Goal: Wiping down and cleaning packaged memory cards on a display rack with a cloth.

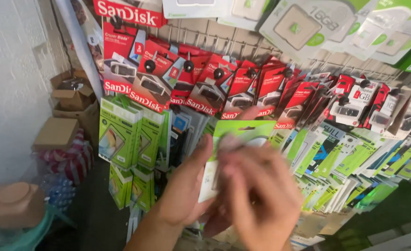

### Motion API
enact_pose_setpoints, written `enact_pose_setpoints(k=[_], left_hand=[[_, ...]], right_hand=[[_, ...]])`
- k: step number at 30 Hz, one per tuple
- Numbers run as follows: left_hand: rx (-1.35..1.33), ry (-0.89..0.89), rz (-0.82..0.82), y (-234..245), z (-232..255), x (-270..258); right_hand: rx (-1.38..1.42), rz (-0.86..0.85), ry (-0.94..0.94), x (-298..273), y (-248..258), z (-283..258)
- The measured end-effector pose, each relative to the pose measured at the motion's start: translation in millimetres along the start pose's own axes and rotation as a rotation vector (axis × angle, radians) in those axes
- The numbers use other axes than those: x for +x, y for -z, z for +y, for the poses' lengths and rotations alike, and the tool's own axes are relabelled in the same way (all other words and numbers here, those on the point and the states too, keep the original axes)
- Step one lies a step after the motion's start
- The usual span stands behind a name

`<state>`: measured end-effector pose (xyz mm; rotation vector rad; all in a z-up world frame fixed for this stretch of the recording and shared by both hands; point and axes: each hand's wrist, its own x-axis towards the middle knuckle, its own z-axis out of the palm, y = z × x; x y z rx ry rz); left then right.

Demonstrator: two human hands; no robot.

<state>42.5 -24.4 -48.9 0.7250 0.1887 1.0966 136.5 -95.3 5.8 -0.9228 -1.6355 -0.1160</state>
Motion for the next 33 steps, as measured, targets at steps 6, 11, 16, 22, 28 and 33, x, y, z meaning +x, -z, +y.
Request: enact_pose_setpoints(k=[6,11,16,22,28,33], left_hand=[[-0.023,0.117,-0.094,-10,7,-10],[0.064,-0.032,-0.258,-17,14,-16],[-0.063,-0.112,-0.283,-16,32,-11],[-0.226,-0.036,-0.437,-12,21,-5],[-0.181,-0.119,-0.452,-15,27,-9],[-0.064,-0.126,-0.435,-22,33,-8]], right_hand=[[0.000,0.224,-0.020,-5,-18,0],[-0.001,0.123,0.078,10,-6,18],[-0.015,0.008,0.169,-4,-18,13],[-0.187,0.090,0.185,1,-15,18],[-0.123,-0.001,0.168,4,-8,10],[-0.246,0.084,0.123,-15,-21,9]])
